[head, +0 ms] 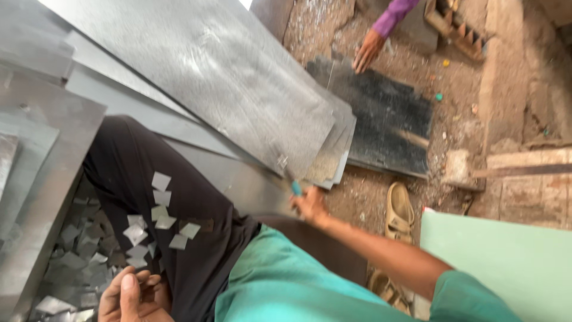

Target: The person uses tin snips to cut small rectangular pieces from a large metal sheet. The person holds the sheet with one hand and cuts along marked lines with the other, producing small metal pieces that fall onto a black cloth on the floor.

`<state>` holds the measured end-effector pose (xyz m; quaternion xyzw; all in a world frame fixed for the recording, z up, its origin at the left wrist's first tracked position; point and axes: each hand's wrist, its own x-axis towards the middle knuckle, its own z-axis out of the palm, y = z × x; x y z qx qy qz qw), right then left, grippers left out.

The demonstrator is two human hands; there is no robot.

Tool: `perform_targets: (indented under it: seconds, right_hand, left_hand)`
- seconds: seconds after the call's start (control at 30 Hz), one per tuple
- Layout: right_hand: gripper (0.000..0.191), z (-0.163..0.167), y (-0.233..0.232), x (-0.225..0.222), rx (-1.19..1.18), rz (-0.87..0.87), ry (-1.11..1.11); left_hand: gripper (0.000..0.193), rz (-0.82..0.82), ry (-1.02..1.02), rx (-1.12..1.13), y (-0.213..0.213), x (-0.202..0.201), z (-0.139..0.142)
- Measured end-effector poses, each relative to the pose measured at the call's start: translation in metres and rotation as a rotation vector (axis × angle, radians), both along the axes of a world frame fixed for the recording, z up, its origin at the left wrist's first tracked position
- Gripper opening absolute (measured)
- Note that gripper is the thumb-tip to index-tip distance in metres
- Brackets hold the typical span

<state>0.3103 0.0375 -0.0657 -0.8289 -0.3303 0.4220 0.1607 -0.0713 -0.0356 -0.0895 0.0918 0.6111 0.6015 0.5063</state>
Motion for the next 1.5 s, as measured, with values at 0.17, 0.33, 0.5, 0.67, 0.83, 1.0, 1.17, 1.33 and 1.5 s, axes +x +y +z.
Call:
perform_targets:
  seconds: [0.17,0.33,0.5,0.67,0.83,1.0,1.17,1.33,1.5]
  right_hand:
    - [0.019,0.011,0.032,0.067,-0.141,-0.017,-0.369]
    - [0.033,0.048,0.103,0.141,-0.045,0.099,-0.526]
    - [0.049,0.068,0.190,0.160,-0.043,0.452,-0.914]
    - [0.040,0.080,0.208,0.161,-0.399,0.692,-0.816]
    - [0.037,0.087,0.193,0.148,-0.440,0.893,-0.826]
    - [0.038,0.062,0.153,0.144,-0.330,0.937,-0.716]
    - [0.019,0.026,0.105,0.098,-0.063,0.286,-0.217]
    - [0.027,0.016,0.071,0.022,0.211,0.109,0.158]
    - [0.040,0.044,0.071,-0.048,0.080,0.450,0.362]
  left_hand:
    - [0.018,0.058,0.032,0.059,-0.016,-0.014,0.001]
    - [0.017,0.051,-0.002,0.049,-0.005,-0.015,0.030]
    - [0.013,0.164,-0.047,0.040,0.009,-0.001,0.061]
    - [0.014,0.125,-0.045,0.040,0.007,0.011,0.072]
    - [0.015,0.144,-0.039,0.019,0.011,0.027,0.068]
    - [0.017,0.094,-0.097,0.018,0.011,0.023,0.058]
    - [0.036,0.126,-0.125,0.128,-0.026,-0.003,0.055]
    - [0.066,0.396,-0.144,0.353,-0.100,-0.037,0.046]
    - [0.037,0.663,-0.258,0.694,-0.188,-0.098,0.029]
